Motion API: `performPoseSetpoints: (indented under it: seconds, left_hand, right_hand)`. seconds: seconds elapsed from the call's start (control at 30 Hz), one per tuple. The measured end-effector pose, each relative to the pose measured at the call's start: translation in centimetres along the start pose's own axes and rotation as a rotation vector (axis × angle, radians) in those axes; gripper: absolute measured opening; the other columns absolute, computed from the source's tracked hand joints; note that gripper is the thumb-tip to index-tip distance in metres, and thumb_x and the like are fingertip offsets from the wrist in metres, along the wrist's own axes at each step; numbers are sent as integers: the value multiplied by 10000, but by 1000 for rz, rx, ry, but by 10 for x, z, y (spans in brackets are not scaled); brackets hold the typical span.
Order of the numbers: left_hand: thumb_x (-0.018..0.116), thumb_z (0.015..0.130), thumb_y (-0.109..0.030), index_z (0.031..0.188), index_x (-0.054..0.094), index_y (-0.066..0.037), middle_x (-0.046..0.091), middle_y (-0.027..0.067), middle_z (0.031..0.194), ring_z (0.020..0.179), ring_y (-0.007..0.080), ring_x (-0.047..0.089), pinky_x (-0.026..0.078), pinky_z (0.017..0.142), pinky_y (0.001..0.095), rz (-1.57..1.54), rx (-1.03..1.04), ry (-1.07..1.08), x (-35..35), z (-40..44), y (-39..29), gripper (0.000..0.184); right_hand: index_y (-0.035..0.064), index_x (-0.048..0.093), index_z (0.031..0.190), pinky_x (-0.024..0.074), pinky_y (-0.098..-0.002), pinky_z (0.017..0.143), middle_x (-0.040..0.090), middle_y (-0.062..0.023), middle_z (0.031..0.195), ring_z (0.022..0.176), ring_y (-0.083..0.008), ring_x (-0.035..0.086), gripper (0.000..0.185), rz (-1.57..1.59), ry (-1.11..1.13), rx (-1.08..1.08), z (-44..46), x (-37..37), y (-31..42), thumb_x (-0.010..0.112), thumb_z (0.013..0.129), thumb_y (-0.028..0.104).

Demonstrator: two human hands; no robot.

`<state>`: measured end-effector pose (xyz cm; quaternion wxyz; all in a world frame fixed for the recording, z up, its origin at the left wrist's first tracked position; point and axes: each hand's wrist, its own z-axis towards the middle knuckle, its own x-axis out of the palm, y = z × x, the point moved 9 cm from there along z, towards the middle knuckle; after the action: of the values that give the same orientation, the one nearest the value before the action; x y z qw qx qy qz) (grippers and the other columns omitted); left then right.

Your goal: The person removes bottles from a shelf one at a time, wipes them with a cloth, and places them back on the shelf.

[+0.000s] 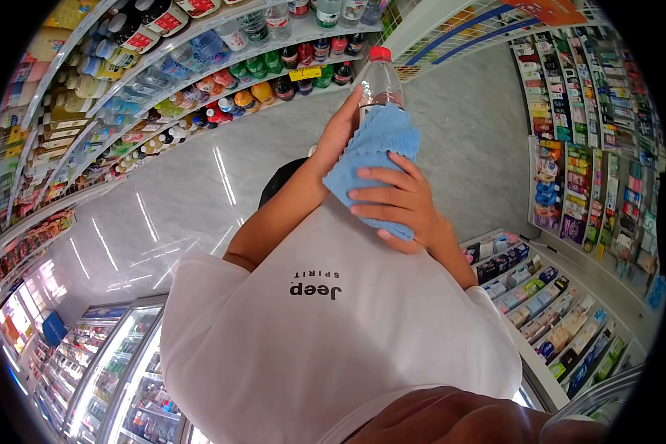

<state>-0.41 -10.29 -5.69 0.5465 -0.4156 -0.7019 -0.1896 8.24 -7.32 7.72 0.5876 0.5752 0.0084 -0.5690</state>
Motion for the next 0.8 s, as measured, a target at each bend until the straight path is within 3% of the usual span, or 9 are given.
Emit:
performPoseSetpoints:
  seconds: [0.13, 0.2, 0.27, 0.33, 0.53, 0.63, 0.7, 0.77, 0.8]
  left_hand:
    - [441, 968, -622, 1266, 552, -68, 662, 173, 1131, 990, 288, 678, 565, 875, 471, -95, -67, -36, 5, -5, 9, 638]
    - [439, 961, -636, 1266, 545, -77, 657, 183, 1131, 999, 310, 675, 564, 886, 480, -113, -88, -71, -3, -3, 11, 645]
    - [436, 957, -645, 1265, 537, -78, 651, 195, 1127, 1015, 332, 670, 562, 901, 487, -73, -70, -109, -13, 1, 10, 652]
    - [433, 956, -648, 1263, 527, -70, 643, 209, 1121, 1039, 353, 662, 557, 920, 491, 24, -13, -146, -22, 1, 4, 661]
    - [420, 971, -623, 1233, 513, -47, 645, 176, 1087, 948, 358, 685, 583, 818, 526, -9, -83, -103, -20, 1, 20, 640]
    - [380, 1011, -556, 1246, 516, -11, 629, 203, 1127, 1059, 378, 651, 545, 915, 541, 44, -117, -43, -15, 0, 26, 609]
    - [383, 1015, -546, 1253, 518, -15, 636, 195, 1116, 1061, 372, 650, 542, 918, 545, 67, -108, -28, -7, -4, 32, 597]
    - [423, 1016, -514, 1285, 453, -74, 622, 185, 1137, 993, 354, 680, 595, 796, 513, 69, -92, -18, 0, -6, 33, 516]
    - [428, 1012, -525, 1287, 458, -75, 630, 180, 1123, 977, 346, 686, 602, 778, 496, 76, -72, -46, 2, -8, 32, 528]
  right_hand:
    - [77, 712, 1108, 268, -544, 1132, 658, -134, 1238, 1274, -317, 536, 455, 671, -248, 73, -17, -17, -15, 424, 960, 396]
    - [70, 640, 1209, 307, -530, 1111, 638, -143, 1230, 1256, -313, 533, 512, 1069, -524, 192, -23, -33, -32, 355, 1006, 443]
    - [58, 552, 1310, 352, -480, 1091, 596, -134, 1292, 1243, -311, 532, 531, 1303, -996, 577, -64, -46, -74, 391, 1002, 460]
    - [41, 515, 1336, 367, -439, 1081, 558, -111, 1344, 1248, -293, 519, 535, 1112, -1325, 781, -82, -68, -99, 419, 1005, 451]
    - [55, 490, 1371, 362, -426, 1077, 506, -96, 1409, 1295, -273, 471, 518, 779, -1516, 758, -99, -95, -151, 425, 1019, 430]
    - [30, 541, 1350, 337, -435, 1110, 556, -117, 1372, 1287, -272, 495, 515, 640, -1221, 658, -68, -96, -148, 425, 1020, 408]
    - [52, 609, 1279, 268, -458, 1148, 586, -102, 1339, 1315, -288, 477, 451, 311, -803, 488, -25, -91, -132, 468, 987, 366]
    - [74, 678, 1207, 200, -482, 1187, 616, -87, 1306, 1343, -305, 459, 393, -2, -374, 307, 11, -64, -113, 512, 953, 325]
    - [83, 687, 1189, 194, -494, 1186, 623, -84, 1293, 1341, -305, 460, 375, -45, -359, 280, 14, -60, -109, 513, 947, 309]
